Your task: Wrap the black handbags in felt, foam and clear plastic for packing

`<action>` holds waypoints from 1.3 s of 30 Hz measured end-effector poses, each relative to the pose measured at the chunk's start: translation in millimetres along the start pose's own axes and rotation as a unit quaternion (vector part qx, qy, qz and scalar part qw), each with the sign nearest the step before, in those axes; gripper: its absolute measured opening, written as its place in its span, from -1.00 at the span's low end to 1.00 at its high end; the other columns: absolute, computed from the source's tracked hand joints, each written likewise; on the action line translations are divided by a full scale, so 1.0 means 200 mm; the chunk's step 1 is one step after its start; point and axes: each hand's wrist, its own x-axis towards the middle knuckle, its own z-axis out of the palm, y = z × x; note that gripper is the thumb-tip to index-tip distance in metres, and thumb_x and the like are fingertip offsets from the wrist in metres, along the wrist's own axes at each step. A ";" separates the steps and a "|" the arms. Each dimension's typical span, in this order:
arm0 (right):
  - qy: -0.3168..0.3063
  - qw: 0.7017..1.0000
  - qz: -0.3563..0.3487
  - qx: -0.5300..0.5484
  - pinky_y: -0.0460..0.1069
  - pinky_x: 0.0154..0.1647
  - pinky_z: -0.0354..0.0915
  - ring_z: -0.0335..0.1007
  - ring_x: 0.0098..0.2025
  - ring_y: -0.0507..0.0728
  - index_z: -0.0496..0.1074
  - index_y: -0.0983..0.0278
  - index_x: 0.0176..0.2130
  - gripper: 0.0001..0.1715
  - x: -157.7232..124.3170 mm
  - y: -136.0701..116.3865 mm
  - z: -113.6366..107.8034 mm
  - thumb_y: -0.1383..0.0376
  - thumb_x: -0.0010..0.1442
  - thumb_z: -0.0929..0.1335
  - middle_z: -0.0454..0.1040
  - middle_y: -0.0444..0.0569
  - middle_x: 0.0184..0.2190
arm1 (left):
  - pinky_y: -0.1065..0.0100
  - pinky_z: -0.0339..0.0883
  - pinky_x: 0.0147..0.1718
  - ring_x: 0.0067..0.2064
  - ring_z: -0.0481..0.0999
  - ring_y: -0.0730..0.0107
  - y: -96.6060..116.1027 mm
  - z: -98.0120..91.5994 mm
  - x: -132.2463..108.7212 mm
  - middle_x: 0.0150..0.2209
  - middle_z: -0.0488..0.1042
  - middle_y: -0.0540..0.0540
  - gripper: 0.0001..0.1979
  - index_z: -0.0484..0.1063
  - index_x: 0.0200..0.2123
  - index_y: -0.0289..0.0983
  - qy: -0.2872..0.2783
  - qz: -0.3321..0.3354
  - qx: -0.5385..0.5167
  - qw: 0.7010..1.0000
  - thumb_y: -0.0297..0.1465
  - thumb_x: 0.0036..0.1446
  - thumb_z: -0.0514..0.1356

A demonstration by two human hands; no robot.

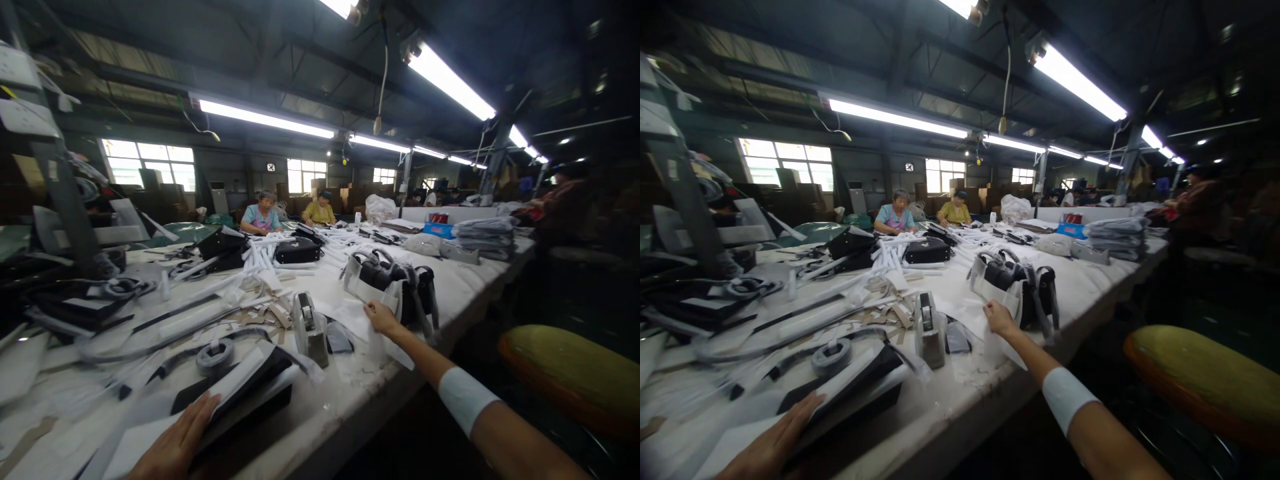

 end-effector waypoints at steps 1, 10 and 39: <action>0.002 1.000 0.004 0.010 0.01 -0.29 0.45 0.47 -0.32 0.05 0.40 0.35 -0.02 -0.68 -0.02 -0.01 0.01 0.16 0.38 0.29 0.49 -0.03 -0.23 | 0.19 0.39 0.10 0.16 0.46 0.18 0.00 -0.01 0.00 0.28 0.30 -0.02 -0.11 -0.14 0.37 0.05 -0.003 -0.002 0.001 1.000 -0.61 0.03 0.09; -0.034 0.998 0.014 -0.043 0.05 -0.20 0.45 0.47 -0.24 0.09 0.44 0.35 -0.10 -0.71 -0.13 -0.03 0.09 0.17 0.32 0.35 0.50 -0.03 -0.20 | 0.15 0.31 0.16 0.21 0.40 0.19 0.04 -0.05 0.02 0.31 0.26 -0.07 -0.13 -0.06 0.35 -0.04 -0.026 -0.042 -0.019 0.999 -0.64 0.00 0.09; 0.043 0.974 0.035 0.220 -0.01 -0.31 0.42 0.44 -0.36 0.04 0.40 0.33 0.03 -0.71 -0.06 -0.18 0.02 0.28 0.34 0.33 0.50 -0.05 -0.24 | 0.22 0.34 0.11 0.13 0.47 0.19 0.13 -0.16 0.06 0.27 0.31 0.00 -0.27 0.07 0.33 -0.07 -0.076 -0.137 0.001 0.988 -0.57 0.09 0.08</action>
